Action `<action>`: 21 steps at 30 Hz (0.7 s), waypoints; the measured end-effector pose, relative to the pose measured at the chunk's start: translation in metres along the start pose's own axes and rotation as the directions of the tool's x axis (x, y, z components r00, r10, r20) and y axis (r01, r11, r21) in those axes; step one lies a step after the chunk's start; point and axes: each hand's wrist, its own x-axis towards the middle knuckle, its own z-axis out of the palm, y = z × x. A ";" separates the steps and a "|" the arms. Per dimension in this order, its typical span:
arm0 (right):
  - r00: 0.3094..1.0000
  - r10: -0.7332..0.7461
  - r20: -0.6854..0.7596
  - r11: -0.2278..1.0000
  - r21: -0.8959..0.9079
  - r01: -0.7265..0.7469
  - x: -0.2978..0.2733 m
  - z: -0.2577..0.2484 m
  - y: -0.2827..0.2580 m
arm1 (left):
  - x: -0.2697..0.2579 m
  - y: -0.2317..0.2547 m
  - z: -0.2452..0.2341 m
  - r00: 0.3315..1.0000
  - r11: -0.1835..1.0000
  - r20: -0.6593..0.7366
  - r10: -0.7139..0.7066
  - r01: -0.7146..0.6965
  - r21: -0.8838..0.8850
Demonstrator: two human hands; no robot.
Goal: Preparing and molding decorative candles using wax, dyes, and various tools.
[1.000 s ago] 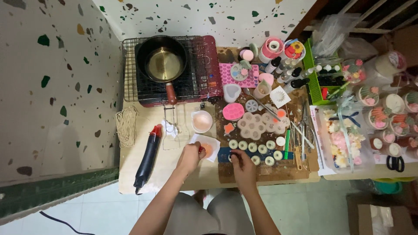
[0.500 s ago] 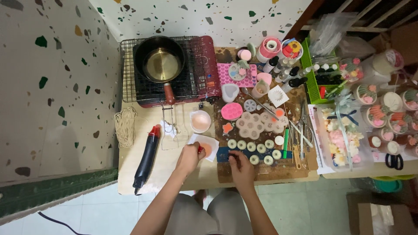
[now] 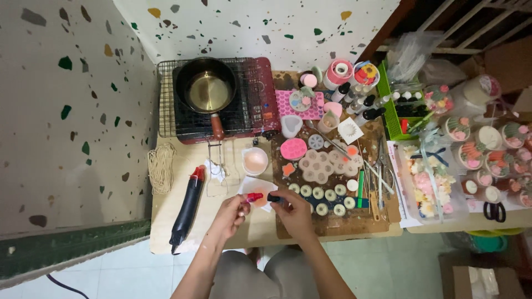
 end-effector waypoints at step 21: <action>0.998 -0.066 0.014 0.992 -0.103 0.067 0.032 -0.138 -0.046 | -0.006 0.021 0.162 0.973 0.994 0.221 -0.058 0.036 0.104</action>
